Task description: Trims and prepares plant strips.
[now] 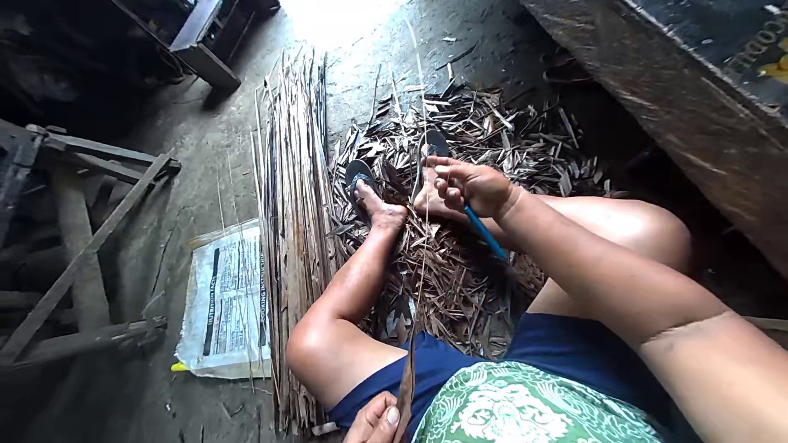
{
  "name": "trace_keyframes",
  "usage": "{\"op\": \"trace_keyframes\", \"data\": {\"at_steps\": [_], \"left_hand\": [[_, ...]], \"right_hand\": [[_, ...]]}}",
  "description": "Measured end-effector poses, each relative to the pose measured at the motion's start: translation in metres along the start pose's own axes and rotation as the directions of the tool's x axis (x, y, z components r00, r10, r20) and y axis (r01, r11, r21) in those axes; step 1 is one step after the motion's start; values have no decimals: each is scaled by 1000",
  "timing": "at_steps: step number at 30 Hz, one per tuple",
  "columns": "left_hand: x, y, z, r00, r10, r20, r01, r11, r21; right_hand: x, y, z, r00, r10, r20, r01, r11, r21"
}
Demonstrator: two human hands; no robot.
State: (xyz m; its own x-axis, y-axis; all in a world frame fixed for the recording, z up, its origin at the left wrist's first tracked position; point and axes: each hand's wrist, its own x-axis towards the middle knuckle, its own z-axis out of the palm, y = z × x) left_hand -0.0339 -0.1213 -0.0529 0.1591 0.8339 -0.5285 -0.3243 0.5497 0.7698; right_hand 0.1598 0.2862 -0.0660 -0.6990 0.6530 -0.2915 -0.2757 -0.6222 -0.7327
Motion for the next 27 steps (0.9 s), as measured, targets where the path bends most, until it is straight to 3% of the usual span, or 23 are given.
{"op": "trace_keyframes", "data": {"at_steps": [3, 5, 10, 15, 19, 24, 27], "left_hand": [[4, 15, 7, 973, 108, -204, 1, 883, 470], [13, 25, 15, 946, 162, -280, 29, 820, 572], [30, 33, 17, 913, 286, -291, 6, 703, 711], [19, 31, 16, 931, 268, -248, -31, 735, 678], [16, 21, 13, 906, 369, -206, -134, 714, 687], [29, 20, 13, 902, 389, -188, -133, 663, 737], [32, 21, 8, 889, 424, -171, -130, 593, 794]], "right_hand": [[-16, 21, 18, 999, 40, 29, -36, 992, -124], [-36, 48, 37, 983, 148, 111, -128, 977, -170], [-84, 99, 66, 940, 312, 136, -303, 950, -80], [-67, 63, 45, 979, 205, -16, -205, 971, -123], [-53, 45, 33, 985, 145, -90, -149, 988, -37], [-94, 86, 68, 950, 299, 89, -291, 952, -89], [-101, 93, 71, 945, 309, 104, -304, 951, -61]]}}
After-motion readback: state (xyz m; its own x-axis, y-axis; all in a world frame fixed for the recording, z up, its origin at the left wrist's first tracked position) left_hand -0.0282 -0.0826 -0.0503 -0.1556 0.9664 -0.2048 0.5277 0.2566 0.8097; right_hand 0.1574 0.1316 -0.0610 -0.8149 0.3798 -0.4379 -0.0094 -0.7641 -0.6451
